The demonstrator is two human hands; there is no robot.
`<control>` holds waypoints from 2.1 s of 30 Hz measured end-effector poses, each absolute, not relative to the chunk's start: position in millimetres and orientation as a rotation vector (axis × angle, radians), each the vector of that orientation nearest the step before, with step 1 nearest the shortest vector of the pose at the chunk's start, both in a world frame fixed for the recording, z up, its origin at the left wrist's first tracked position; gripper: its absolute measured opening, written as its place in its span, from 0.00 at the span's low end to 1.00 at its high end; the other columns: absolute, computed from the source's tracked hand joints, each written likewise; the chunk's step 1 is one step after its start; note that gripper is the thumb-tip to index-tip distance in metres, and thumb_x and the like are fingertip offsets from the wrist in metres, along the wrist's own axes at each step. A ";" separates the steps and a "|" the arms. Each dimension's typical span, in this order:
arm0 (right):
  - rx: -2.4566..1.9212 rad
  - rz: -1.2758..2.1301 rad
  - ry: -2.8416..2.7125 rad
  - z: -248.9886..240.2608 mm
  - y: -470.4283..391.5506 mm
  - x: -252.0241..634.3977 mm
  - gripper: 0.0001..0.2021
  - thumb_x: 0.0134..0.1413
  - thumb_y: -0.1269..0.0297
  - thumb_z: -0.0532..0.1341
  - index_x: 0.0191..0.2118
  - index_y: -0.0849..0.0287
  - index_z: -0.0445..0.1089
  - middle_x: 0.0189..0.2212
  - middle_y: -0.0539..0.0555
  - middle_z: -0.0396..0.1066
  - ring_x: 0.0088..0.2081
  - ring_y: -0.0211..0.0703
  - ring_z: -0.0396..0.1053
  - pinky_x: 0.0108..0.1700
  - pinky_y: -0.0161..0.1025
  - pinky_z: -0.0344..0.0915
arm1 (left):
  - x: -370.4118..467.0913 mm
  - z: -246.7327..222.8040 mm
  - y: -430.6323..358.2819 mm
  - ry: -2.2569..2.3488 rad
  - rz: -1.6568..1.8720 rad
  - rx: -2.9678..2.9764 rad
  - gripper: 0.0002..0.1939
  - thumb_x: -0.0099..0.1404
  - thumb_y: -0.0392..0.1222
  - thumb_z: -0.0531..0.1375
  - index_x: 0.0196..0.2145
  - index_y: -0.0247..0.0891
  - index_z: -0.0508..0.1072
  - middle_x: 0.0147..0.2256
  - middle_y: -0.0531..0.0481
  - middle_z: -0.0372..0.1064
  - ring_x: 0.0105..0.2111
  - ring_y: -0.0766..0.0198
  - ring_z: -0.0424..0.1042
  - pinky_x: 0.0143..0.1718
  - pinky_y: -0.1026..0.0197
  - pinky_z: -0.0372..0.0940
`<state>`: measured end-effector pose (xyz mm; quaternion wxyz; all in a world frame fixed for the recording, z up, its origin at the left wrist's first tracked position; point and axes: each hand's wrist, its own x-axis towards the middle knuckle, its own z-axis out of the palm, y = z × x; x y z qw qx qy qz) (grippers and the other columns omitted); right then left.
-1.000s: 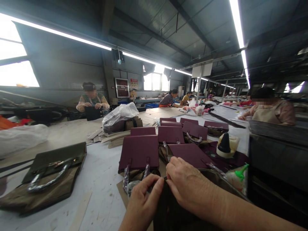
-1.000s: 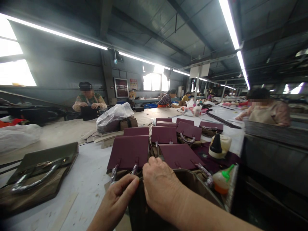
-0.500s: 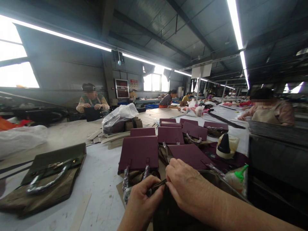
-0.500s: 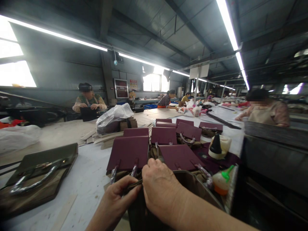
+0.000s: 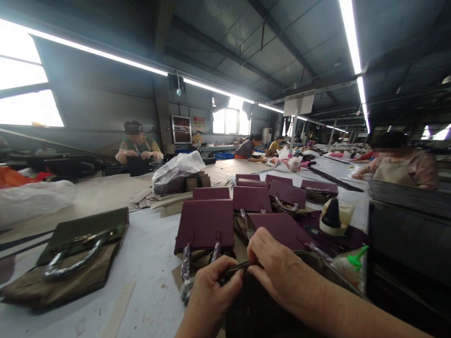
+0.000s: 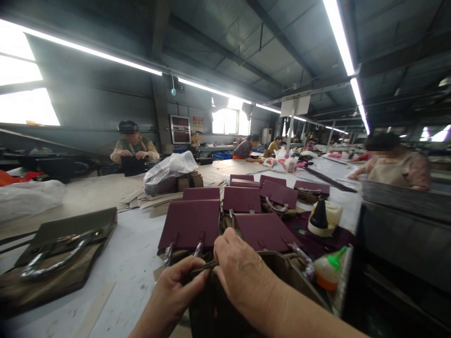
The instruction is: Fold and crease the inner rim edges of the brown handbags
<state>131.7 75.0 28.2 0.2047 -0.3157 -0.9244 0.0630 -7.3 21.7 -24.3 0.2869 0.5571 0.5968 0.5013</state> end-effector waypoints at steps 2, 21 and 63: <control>-0.874 0.286 -2.528 28.0 77.0 135.9 0.11 0.41 0.80 0.55 0.32 0.59 0.58 0.31 0.50 0.59 0.29 0.37 0.59 0.32 0.34 0.59 | -7.2 -24.0 21.4 1.588 1.327 1.465 0.10 0.52 0.43 0.55 0.23 0.34 0.71 0.18 0.55 0.59 0.20 0.69 0.56 0.20 0.71 0.53; -1.001 0.377 -2.742 30.9 85.7 153.3 0.07 0.52 0.63 0.55 0.36 0.54 0.69 0.31 0.50 0.72 0.35 0.41 0.67 0.37 0.34 0.57 | -11.6 -26.5 19.5 1.507 1.321 1.490 0.12 0.55 0.46 0.55 0.25 0.35 0.73 0.21 0.52 0.64 0.24 0.67 0.60 0.23 0.70 0.55; -1.166 0.209 -2.779 34.2 108.4 152.9 0.12 0.53 0.60 0.52 0.29 0.56 0.70 0.28 0.54 0.73 0.33 0.47 0.69 0.30 0.36 0.55 | -24.7 -26.9 48.7 1.214 1.272 1.259 0.15 0.52 0.47 0.61 0.30 0.31 0.73 0.25 0.51 0.69 0.26 0.67 0.64 0.27 0.68 0.57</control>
